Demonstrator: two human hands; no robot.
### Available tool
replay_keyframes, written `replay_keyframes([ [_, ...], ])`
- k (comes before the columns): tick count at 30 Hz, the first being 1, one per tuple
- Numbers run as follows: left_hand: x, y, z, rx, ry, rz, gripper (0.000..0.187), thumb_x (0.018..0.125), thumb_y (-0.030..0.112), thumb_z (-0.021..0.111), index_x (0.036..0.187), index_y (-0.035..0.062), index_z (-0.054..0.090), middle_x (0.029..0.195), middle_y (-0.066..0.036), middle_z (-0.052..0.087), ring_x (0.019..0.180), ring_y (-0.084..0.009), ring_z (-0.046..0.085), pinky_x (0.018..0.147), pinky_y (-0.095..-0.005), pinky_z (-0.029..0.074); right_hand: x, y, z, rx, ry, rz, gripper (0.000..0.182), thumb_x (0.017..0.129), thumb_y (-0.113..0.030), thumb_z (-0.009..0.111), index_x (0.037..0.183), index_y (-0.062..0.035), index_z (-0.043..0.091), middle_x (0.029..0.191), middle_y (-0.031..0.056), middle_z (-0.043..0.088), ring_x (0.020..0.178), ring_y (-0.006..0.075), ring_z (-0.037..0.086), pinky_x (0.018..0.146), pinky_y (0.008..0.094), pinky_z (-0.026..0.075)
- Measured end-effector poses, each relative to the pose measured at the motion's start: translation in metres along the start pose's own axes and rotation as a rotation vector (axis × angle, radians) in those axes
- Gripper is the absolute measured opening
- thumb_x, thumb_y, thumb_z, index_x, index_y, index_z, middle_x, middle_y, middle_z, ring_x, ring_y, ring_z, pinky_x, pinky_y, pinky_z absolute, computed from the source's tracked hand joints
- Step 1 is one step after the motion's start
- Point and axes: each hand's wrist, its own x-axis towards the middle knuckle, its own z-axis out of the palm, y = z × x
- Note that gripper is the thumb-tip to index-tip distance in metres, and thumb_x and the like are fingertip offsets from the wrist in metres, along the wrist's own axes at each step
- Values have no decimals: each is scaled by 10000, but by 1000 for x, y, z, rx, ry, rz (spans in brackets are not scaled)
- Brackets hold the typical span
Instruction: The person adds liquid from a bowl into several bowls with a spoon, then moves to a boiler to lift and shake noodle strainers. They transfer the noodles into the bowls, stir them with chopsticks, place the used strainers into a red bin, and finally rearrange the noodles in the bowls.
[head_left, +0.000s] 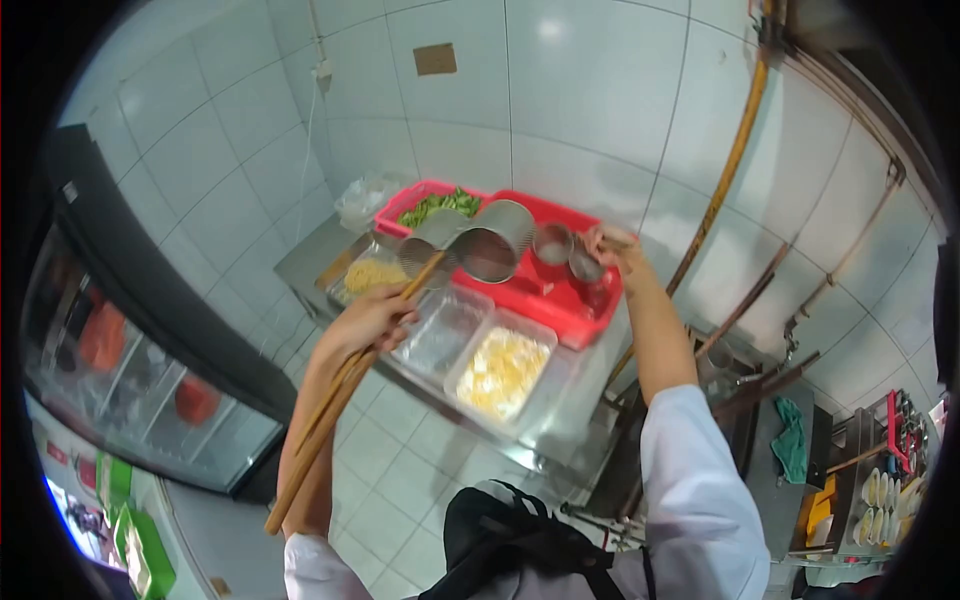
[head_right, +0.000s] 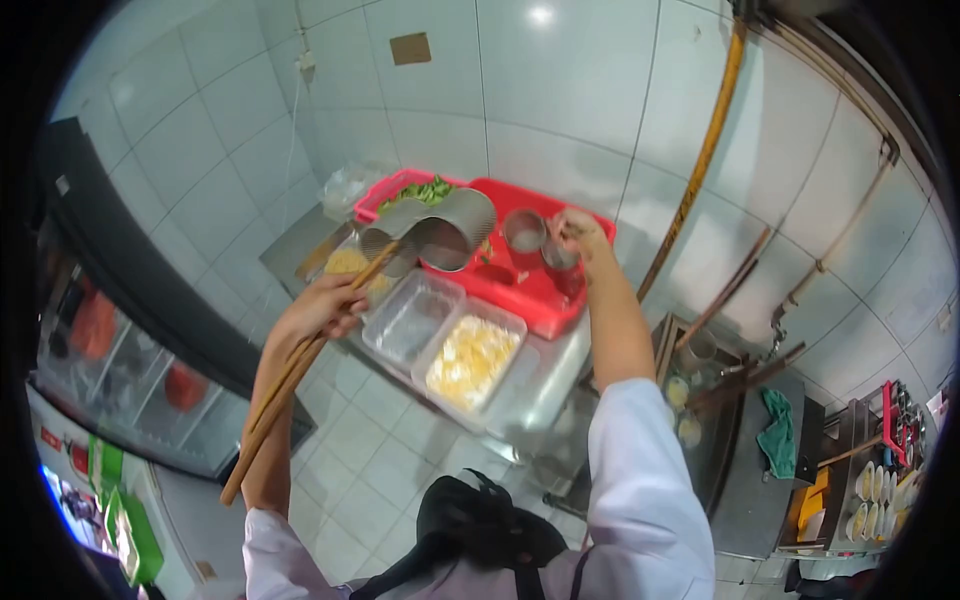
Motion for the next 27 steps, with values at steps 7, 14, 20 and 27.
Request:
replay_keyframes([
  [7, 296, -5, -7, -481, -381, -92, 128, 792, 38, 405, 689, 4, 472, 517, -30, 429, 407, -113, 409, 373, -213, 330, 32, -23, 75, -93, 521, -262, 459, 883, -440, 373, 653, -53, 460, 468, 79, 462, 355, 150, 452, 320, 255, 387],
  [14, 574, -19, -9, -1457, -314, -686, 215, 863, 98, 356, 721, -18, 467, 675, -97, 450, 687, -231, 512, 558, -321, 502, 68, -55, 33, -272, 798, -312, 682, 790, -702, 217, 956, -111, 513, 680, 91, 534, 632, 216, 532, 531, 352, 456],
  [20, 638, 1, -34, -1641, -530, -329, 492, 835, 282, 462, 1131, -98, 361, 1027, -216, 488, 989, -339, 485, 812, -483, 450, -72, 28, 156, -772, 788, -612, 536, 905, -417, 404, 1324, -96, 311, 949, 142, 593, 775, 165, 589, 676, 269, 478],
  [27, 317, 47, 93, -1030, -706, 481, 470, 880, 296, 416, 1222, -18, 342, 1038, -193, 499, 933, -212, 504, 704, -353, 474, -442, 232, 147, -1369, 1480, -57, 340, 893, -299, 497, 1114, -46, 548, 758, 92, 637, 633, 113, 606, 570, 213, 469],
])
